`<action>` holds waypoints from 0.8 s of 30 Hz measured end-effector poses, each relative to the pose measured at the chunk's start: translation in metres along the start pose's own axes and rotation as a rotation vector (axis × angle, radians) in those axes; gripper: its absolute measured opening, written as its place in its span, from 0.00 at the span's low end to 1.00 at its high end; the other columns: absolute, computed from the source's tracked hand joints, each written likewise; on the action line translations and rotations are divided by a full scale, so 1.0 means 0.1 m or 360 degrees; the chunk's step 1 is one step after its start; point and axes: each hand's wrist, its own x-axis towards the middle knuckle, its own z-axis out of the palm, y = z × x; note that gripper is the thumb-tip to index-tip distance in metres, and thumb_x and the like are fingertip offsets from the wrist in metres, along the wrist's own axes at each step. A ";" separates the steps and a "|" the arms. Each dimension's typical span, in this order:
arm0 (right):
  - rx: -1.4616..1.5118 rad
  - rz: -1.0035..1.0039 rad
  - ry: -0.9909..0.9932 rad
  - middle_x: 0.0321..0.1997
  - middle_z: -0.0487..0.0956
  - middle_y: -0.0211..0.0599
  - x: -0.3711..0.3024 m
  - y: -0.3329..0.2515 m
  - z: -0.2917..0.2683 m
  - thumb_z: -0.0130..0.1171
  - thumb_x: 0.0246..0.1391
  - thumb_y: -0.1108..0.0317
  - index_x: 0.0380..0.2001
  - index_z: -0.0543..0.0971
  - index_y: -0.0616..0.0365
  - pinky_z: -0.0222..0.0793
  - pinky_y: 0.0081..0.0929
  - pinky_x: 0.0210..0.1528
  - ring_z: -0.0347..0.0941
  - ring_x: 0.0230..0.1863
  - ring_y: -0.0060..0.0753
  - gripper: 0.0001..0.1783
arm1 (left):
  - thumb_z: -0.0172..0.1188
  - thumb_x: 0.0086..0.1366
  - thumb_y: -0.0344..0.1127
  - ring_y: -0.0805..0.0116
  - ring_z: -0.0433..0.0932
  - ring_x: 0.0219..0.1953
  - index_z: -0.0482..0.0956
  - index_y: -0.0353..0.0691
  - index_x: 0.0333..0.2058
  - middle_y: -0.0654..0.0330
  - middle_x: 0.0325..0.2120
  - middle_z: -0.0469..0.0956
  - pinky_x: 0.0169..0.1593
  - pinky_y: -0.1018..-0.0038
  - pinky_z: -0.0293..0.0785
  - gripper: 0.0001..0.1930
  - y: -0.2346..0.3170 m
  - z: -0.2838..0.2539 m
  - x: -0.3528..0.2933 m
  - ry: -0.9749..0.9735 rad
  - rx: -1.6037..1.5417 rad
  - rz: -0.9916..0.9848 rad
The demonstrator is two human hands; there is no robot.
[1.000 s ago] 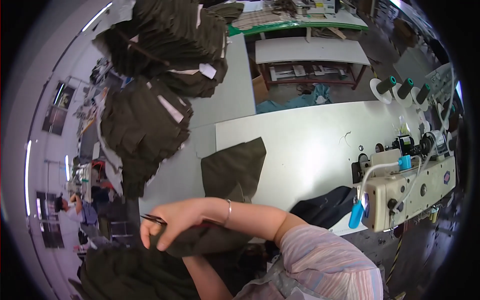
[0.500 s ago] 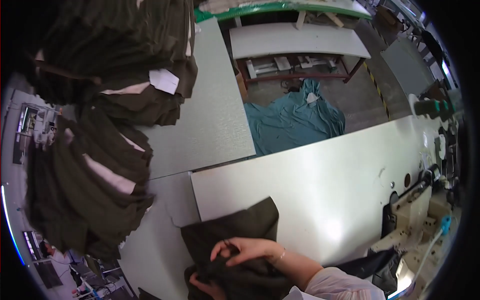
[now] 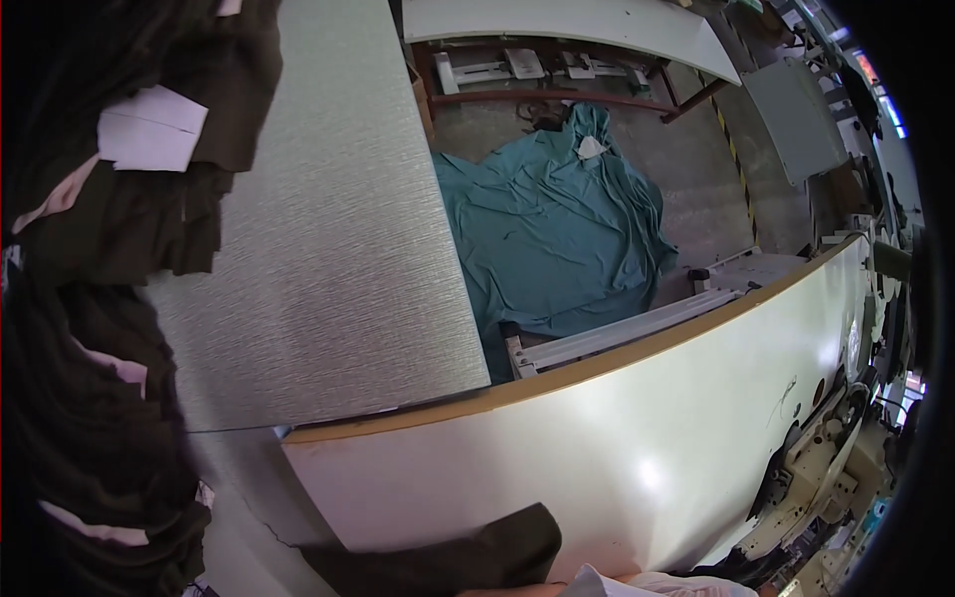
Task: Inspecting, thread-clipping, and sorting green garments at a workstation in a garment factory.
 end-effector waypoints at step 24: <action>-0.0833 -0.0014 0.0724 0.38 0.80 0.39 0.63 0.08 0.08 0.67 0.44 0.63 0.40 0.78 0.61 0.68 0.27 0.48 0.75 0.41 0.30 0.20 | 0.53 0.61 0.43 0.52 0.72 0.48 0.69 0.30 0.50 0.46 0.43 0.74 0.53 0.67 0.66 0.24 0.70 -1.54 0.39 -0.0106 -0.0351 -0.0318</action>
